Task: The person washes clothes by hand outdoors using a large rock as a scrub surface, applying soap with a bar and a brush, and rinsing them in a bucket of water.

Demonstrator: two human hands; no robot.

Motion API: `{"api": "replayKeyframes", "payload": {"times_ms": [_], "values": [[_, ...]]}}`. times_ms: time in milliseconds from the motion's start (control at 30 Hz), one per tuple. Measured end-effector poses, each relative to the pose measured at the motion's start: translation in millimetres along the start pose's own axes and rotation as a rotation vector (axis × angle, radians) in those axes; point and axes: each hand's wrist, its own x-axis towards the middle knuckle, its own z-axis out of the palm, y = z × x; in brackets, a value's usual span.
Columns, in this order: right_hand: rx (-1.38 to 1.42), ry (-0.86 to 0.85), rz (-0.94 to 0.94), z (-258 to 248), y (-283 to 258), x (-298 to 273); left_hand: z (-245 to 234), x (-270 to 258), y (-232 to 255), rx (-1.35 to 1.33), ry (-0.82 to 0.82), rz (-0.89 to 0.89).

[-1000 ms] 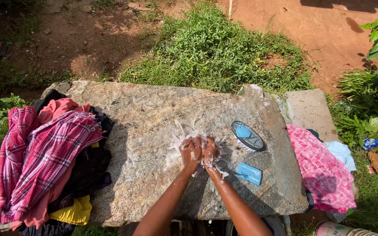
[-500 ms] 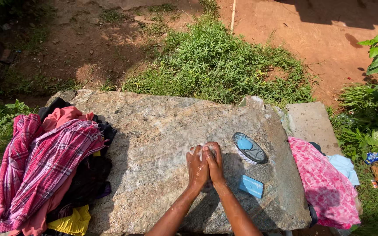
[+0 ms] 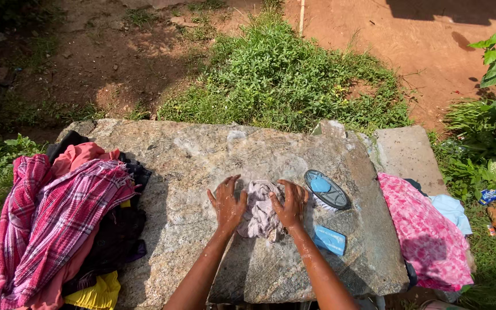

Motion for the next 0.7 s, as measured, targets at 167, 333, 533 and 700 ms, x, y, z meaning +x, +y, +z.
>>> {"api": "replayKeyframes", "payload": {"times_ms": [167,333,533,700], "values": [[0.719,0.134,0.055,30,-28,-23,14,-21,70,-0.663,-0.116,-0.473],[0.395,0.101,0.148,45,-1,-68,27,-40,49,-0.528,0.125,-0.120],[0.202,0.107,0.175,64,18,-35,29,-31,50,-0.636,0.108,-0.086],[-0.229,-0.038,-0.023,59,16,52,-5,66,37,0.056,-0.136,-0.071]]}}
